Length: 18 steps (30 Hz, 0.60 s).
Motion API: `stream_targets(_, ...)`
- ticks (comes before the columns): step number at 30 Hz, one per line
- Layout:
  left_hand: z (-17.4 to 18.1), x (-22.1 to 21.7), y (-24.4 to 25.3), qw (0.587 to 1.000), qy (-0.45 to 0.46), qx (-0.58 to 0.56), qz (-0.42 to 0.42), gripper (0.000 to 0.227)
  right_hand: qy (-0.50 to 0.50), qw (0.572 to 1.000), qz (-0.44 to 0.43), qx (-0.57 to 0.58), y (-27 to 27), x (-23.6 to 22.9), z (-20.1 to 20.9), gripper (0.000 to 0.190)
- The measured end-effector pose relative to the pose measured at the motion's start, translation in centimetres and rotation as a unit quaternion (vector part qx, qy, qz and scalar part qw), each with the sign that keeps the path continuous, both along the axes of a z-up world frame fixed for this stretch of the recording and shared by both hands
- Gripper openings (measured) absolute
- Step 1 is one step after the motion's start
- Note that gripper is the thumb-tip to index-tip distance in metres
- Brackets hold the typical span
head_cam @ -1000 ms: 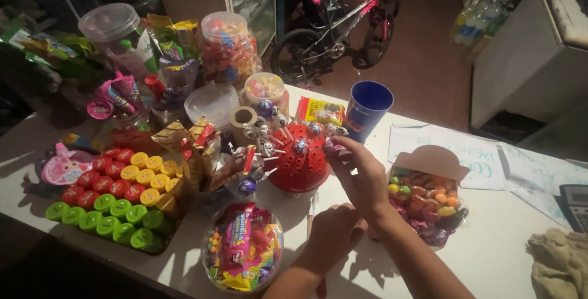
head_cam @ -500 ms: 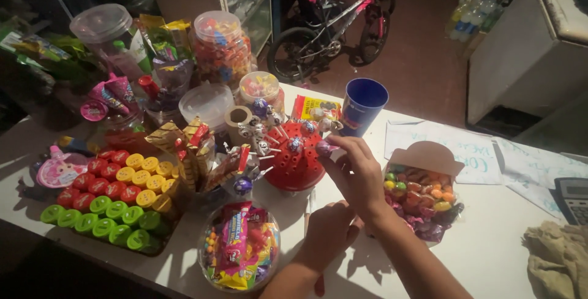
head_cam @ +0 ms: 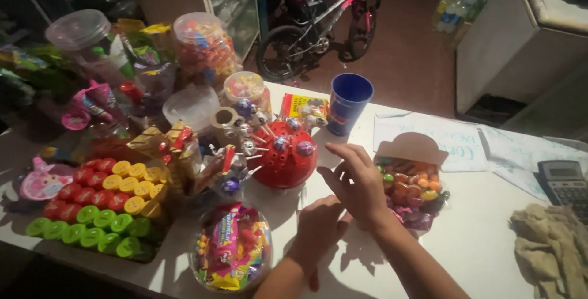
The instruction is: The person is organizing various candies on a table, specifically placing lollipops into a red circular holder and putting other candies into containers.
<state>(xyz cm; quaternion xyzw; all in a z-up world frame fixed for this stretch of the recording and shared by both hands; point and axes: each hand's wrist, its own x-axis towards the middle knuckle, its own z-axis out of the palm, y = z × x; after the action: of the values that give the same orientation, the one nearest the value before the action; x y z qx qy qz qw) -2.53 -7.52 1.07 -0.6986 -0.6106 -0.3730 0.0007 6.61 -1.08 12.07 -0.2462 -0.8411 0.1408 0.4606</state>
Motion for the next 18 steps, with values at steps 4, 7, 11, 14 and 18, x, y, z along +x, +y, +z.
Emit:
stream_targets(4, 2.3, -0.4, -0.7, 0.996, -0.070, 0.000, -0.051, 0.014, 0.029, 0.995, -0.064, 0.077, -1.0, 4.0, -1.3, 0.037)
stream_targets(7, 2.2, -0.6, -0.4, 0.989, -0.076, 0.108, -0.063, 0.013, 0.086, 0.992, -0.043, 0.081, -1.3, 8.0, -2.1, 0.032)
stream_targets(11, 3.4, 0.9, -0.8, 0.988, -0.066, 0.117, -0.077, 0.017, 0.113, 0.982, -0.127, 0.081, -1.8, 12.9, -4.3, 0.030)
stream_targets(14, 3.4, 2.3, -0.7, 0.984, -0.038, 0.144, -0.095, 0.026, 0.148, 0.981, -0.087, 0.095, -2.3, 15.5, -6.5, 0.021)
stream_targets(18, 3.8, 3.2, -0.2, 0.989, -0.040, 0.095, -0.102, 0.036, 0.032, 0.979, -0.075, 0.188, -2.9, 16.9, -10.8, 0.023)
